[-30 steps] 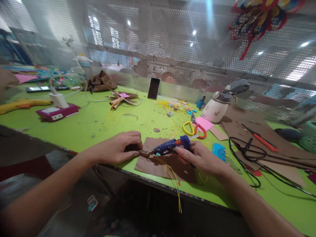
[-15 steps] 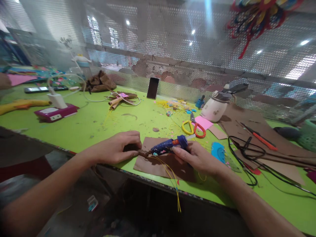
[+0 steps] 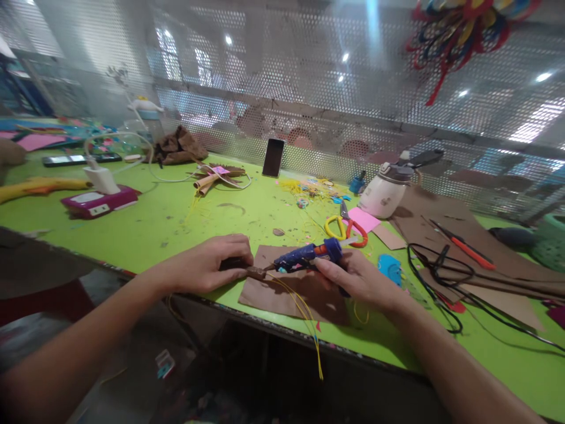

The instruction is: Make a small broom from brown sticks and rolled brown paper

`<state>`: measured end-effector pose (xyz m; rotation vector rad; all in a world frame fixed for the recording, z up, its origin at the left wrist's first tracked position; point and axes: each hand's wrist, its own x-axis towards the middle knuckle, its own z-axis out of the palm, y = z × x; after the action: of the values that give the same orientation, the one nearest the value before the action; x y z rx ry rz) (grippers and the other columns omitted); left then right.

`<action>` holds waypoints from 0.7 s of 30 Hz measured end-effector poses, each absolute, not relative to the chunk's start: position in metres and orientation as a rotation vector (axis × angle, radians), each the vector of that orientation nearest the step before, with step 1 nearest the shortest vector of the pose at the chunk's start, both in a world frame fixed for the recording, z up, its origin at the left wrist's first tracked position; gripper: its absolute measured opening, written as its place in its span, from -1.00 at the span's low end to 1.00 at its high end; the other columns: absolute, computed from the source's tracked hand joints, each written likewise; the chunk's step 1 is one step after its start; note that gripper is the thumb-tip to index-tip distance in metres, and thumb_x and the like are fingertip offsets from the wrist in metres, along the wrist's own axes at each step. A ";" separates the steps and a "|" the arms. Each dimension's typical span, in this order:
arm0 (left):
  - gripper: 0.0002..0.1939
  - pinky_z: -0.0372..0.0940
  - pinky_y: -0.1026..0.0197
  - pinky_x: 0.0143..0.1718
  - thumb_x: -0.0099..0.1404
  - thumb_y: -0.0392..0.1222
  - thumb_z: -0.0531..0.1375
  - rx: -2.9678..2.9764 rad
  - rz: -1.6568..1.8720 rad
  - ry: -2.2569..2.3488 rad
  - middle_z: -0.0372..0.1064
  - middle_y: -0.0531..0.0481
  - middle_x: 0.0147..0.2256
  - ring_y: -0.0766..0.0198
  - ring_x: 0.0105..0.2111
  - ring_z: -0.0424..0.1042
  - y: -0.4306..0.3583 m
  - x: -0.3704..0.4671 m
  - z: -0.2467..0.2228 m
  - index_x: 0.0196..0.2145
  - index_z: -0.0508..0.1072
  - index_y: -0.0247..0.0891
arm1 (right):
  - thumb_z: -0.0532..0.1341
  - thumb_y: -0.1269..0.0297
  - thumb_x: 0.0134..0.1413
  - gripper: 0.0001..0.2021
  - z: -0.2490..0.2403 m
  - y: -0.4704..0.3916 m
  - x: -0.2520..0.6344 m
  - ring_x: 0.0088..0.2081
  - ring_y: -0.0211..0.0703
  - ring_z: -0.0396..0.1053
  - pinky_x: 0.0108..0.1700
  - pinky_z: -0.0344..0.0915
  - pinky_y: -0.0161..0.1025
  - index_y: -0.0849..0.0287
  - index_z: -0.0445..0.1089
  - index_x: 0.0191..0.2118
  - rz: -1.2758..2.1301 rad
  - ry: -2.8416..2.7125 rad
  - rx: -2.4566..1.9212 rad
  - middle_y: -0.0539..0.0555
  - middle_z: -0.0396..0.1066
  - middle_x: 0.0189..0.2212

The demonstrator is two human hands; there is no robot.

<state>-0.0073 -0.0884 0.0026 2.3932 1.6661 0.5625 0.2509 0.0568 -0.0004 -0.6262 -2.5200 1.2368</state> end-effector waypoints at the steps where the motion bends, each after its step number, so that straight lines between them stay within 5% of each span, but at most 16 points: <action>1: -0.88 0.19 0.26 -0.23 0.25 -0.28 0.09 2.391 0.580 1.665 0.32 -0.04 -0.30 0.25 -0.28 0.31 -0.089 -0.007 0.002 -0.28 0.41 -0.28 | 0.03 -0.17 0.12 -0.48 0.000 0.057 0.251 -0.55 -0.30 0.16 -0.52 0.09 -0.33 0.21 0.27 -0.57 1.241 -2.509 -0.633 0.01 0.22 -0.62; 21: -0.86 0.16 0.34 -0.32 0.27 -0.32 0.08 2.402 0.523 1.613 0.38 0.02 -0.40 0.34 -0.38 0.33 -0.083 -0.013 0.011 -0.36 0.44 -0.27 | -0.04 -0.06 0.23 -0.48 -0.010 0.061 0.245 -0.52 -0.32 0.19 -0.45 0.09 -0.31 0.25 0.36 -0.50 1.485 -2.541 -0.559 0.03 0.31 -0.56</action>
<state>-0.0133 -0.0834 0.0112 2.4018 1.6131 0.5231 0.2449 0.0613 -0.0099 -0.5585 -2.5415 1.4854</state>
